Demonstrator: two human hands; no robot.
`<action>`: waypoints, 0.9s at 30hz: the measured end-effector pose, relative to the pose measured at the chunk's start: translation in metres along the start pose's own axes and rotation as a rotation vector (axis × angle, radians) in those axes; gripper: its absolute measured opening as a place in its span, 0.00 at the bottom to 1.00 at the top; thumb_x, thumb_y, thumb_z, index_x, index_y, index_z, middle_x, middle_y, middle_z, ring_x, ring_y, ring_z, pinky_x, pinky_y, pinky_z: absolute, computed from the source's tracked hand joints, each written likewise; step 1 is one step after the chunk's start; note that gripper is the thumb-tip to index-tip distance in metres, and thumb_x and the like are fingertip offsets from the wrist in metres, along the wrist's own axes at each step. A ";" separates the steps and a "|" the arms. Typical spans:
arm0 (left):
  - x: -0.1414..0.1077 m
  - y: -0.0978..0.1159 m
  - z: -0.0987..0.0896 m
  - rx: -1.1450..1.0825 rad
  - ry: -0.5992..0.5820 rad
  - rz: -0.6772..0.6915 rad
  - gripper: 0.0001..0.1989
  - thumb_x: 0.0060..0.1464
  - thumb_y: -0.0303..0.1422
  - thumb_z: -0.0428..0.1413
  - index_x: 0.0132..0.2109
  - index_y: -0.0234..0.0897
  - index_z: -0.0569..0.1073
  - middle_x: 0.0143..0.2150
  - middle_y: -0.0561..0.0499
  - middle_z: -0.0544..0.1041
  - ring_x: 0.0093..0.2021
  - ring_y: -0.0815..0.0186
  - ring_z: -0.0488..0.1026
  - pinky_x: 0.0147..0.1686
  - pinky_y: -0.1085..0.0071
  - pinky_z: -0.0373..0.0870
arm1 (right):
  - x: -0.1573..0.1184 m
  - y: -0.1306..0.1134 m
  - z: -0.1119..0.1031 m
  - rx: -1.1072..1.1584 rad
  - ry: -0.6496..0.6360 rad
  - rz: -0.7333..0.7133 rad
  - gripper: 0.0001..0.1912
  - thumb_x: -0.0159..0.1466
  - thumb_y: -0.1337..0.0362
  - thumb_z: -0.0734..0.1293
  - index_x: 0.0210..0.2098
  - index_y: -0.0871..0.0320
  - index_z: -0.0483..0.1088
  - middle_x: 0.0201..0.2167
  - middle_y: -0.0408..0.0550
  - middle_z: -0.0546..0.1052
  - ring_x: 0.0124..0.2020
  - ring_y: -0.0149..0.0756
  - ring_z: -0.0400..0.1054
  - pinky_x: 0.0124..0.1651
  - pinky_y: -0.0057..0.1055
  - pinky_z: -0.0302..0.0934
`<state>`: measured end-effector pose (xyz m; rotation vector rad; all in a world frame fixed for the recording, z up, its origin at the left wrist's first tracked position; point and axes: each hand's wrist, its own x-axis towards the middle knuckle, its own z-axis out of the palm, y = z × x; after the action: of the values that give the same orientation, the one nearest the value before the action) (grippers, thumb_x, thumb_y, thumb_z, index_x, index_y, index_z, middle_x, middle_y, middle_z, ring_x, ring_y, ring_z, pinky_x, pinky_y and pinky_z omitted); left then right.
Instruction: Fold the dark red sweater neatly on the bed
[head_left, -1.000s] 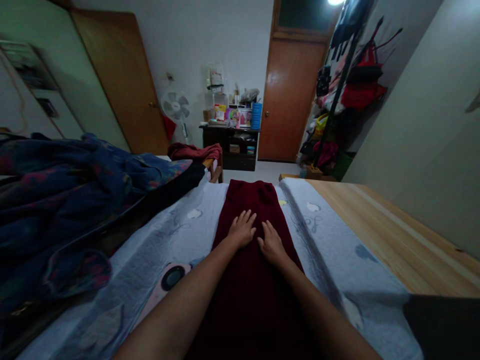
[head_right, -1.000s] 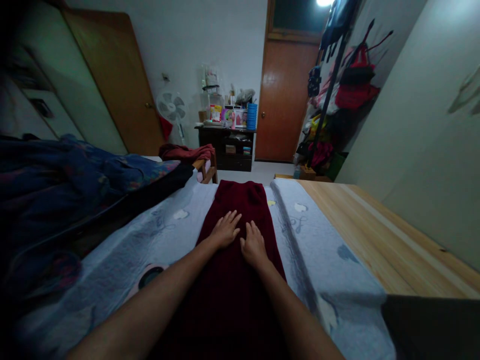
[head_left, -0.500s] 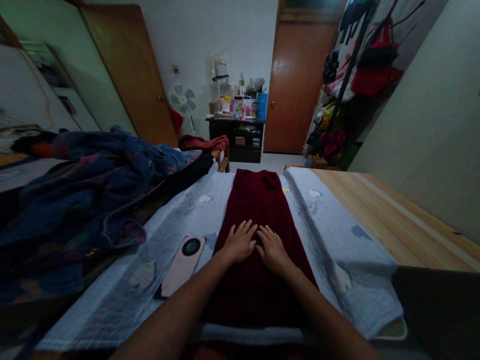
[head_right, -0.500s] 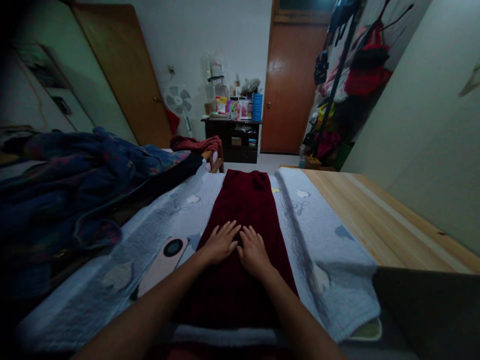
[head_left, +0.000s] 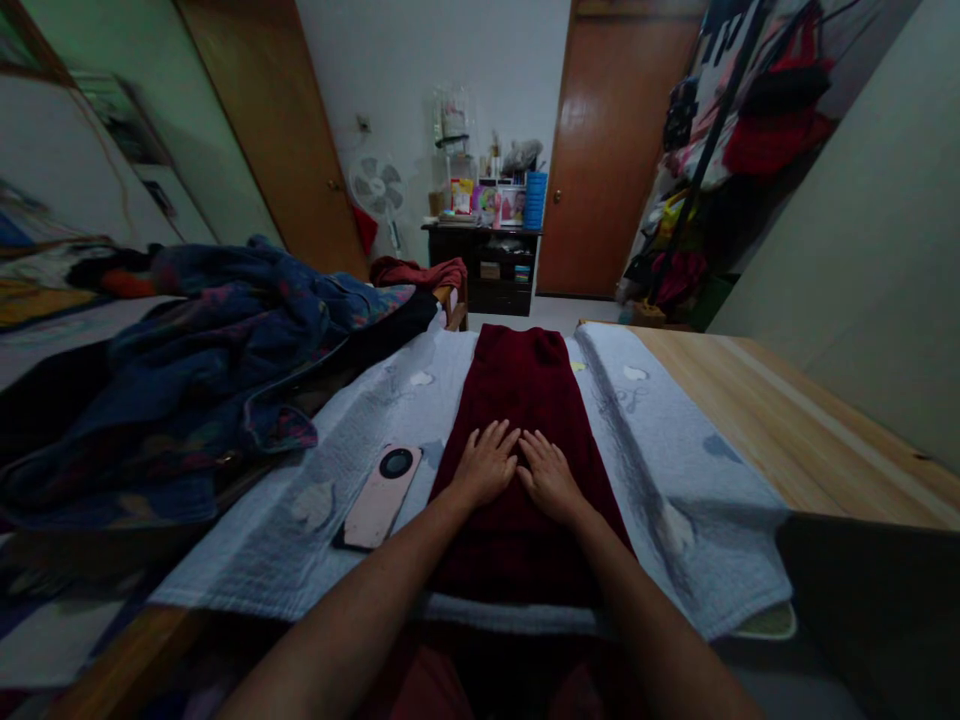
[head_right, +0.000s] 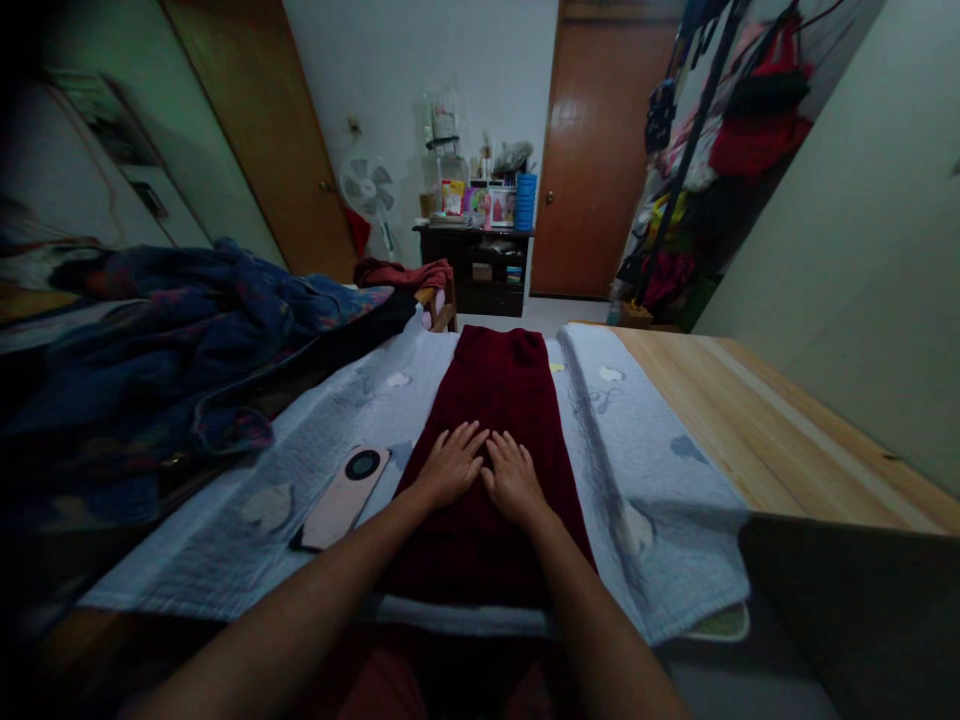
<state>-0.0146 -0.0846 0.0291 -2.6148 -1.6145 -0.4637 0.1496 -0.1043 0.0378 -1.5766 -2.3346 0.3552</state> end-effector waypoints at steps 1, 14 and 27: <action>0.000 0.000 0.000 -0.006 0.011 0.000 0.25 0.63 0.37 0.45 0.66 0.44 0.58 0.69 0.47 0.56 0.68 0.56 0.51 0.64 0.52 0.50 | -0.001 0.001 -0.001 0.008 -0.022 -0.006 0.30 0.67 0.61 0.56 0.67 0.59 0.51 0.69 0.50 0.51 0.70 0.42 0.39 0.68 0.47 0.39; -0.002 0.003 -0.010 -0.117 0.107 0.067 0.18 0.61 0.32 0.50 0.57 0.39 0.69 0.59 0.43 0.68 0.58 0.56 0.63 0.58 0.56 0.60 | -0.058 -0.008 -0.006 0.145 -0.029 -0.108 0.27 0.66 0.63 0.58 0.65 0.55 0.56 0.67 0.52 0.56 0.69 0.43 0.43 0.67 0.50 0.43; -0.061 0.027 -0.048 -0.439 -0.047 0.176 0.10 0.56 0.27 0.52 0.45 0.38 0.72 0.45 0.49 0.72 0.45 0.62 0.68 0.49 0.64 0.65 | -0.074 -0.017 -0.024 0.421 0.083 -0.178 0.17 0.63 0.71 0.60 0.49 0.56 0.71 0.53 0.53 0.73 0.58 0.40 0.64 0.63 0.45 0.55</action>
<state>-0.0278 -0.1586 0.0624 -3.0651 -1.4074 -0.8336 0.1698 -0.1782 0.0583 -1.1544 -2.1374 0.6727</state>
